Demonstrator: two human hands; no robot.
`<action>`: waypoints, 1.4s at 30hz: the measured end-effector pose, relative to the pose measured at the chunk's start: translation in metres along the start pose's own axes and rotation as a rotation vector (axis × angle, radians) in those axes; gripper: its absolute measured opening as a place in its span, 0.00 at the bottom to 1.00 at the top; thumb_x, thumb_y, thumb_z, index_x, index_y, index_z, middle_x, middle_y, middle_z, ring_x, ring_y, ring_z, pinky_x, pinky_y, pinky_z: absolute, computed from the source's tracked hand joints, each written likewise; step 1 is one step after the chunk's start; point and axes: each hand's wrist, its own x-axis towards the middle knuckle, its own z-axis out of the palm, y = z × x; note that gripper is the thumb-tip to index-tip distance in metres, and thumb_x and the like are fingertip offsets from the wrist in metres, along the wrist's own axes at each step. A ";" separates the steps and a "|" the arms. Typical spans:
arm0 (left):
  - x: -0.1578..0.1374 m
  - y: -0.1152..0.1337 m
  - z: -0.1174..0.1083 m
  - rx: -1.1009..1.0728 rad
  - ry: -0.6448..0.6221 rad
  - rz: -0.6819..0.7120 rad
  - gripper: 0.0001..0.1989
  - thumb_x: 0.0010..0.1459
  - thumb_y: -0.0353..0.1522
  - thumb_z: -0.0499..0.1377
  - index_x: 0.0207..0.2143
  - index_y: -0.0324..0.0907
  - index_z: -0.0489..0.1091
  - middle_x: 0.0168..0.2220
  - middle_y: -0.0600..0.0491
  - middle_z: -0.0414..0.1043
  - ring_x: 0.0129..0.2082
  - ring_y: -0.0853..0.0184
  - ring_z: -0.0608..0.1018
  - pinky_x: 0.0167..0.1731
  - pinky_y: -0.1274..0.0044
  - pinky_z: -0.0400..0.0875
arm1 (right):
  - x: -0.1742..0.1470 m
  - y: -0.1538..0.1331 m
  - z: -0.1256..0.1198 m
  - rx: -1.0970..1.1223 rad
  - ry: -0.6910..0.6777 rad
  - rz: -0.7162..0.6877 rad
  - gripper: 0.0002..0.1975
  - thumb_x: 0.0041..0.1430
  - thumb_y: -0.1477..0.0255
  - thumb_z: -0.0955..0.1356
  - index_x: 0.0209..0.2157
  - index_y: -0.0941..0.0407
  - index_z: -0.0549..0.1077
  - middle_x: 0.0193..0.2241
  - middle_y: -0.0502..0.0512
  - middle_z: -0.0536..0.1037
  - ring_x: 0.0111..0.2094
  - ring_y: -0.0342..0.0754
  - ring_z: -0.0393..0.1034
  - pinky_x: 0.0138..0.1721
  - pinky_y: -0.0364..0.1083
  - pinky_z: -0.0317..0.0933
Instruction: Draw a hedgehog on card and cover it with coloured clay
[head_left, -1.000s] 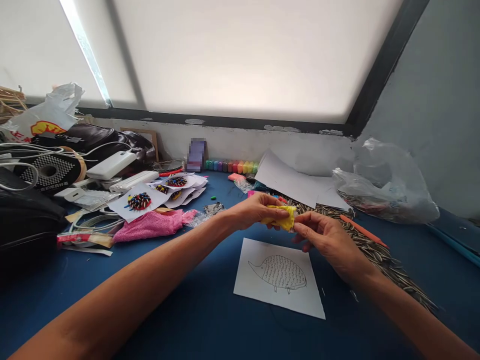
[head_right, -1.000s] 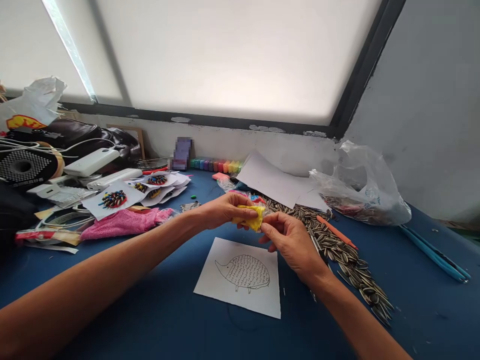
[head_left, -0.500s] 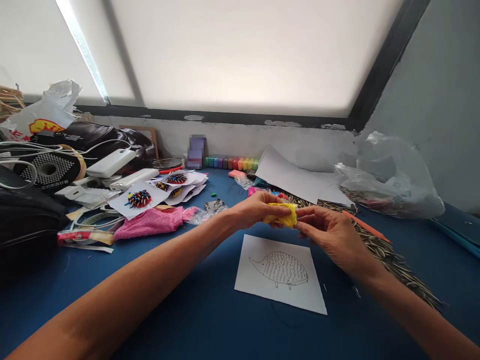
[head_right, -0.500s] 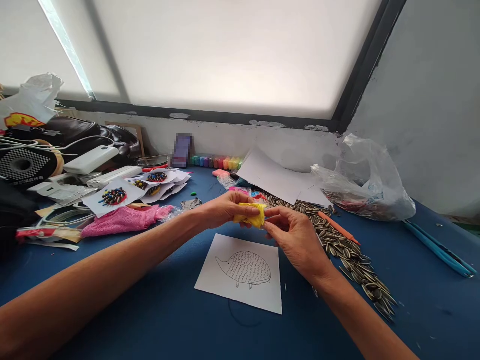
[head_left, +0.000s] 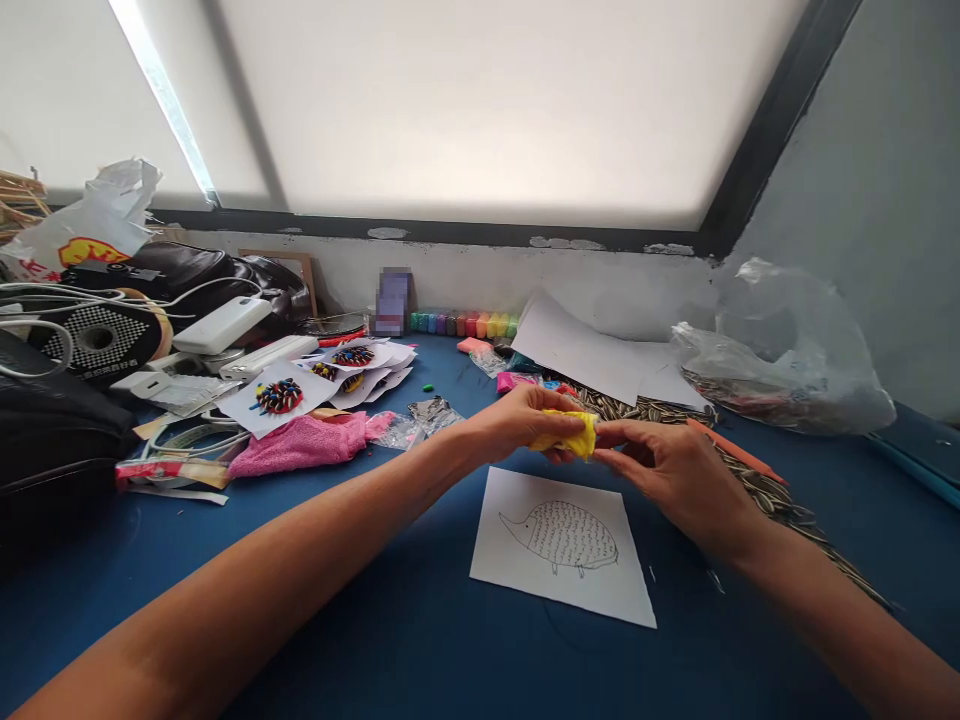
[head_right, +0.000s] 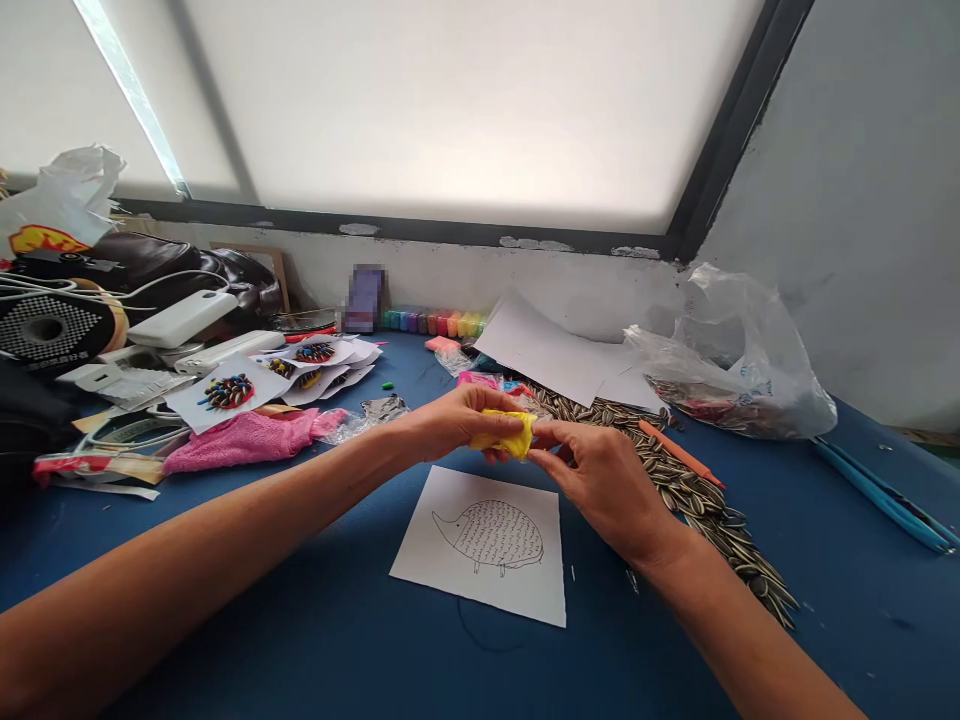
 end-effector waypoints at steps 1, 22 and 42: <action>-0.001 0.001 0.001 0.007 -0.002 0.003 0.13 0.56 0.35 0.66 0.38 0.33 0.73 0.31 0.49 0.76 0.24 0.73 0.77 0.28 0.79 0.71 | 0.000 0.000 0.000 -0.024 0.012 -0.016 0.09 0.53 0.65 0.70 0.35 0.49 0.81 0.31 0.52 0.83 0.30 0.52 0.76 0.31 0.50 0.67; 0.001 -0.002 -0.004 -0.054 -0.058 -0.070 0.23 0.44 0.42 0.72 0.36 0.35 0.73 0.30 0.50 0.77 0.24 0.71 0.78 0.25 0.79 0.69 | -0.002 0.005 0.004 -0.185 0.032 -0.127 0.09 0.59 0.69 0.65 0.35 0.55 0.78 0.31 0.54 0.81 0.27 0.47 0.72 0.29 0.46 0.63; -0.003 0.010 0.006 0.053 0.002 -0.017 0.20 0.46 0.39 0.71 0.35 0.34 0.73 0.27 0.52 0.74 0.20 0.74 0.73 0.19 0.80 0.63 | -0.002 -0.009 0.009 0.341 0.100 0.163 0.09 0.52 0.62 0.67 0.25 0.53 0.68 0.17 0.46 0.65 0.19 0.42 0.58 0.22 0.44 0.55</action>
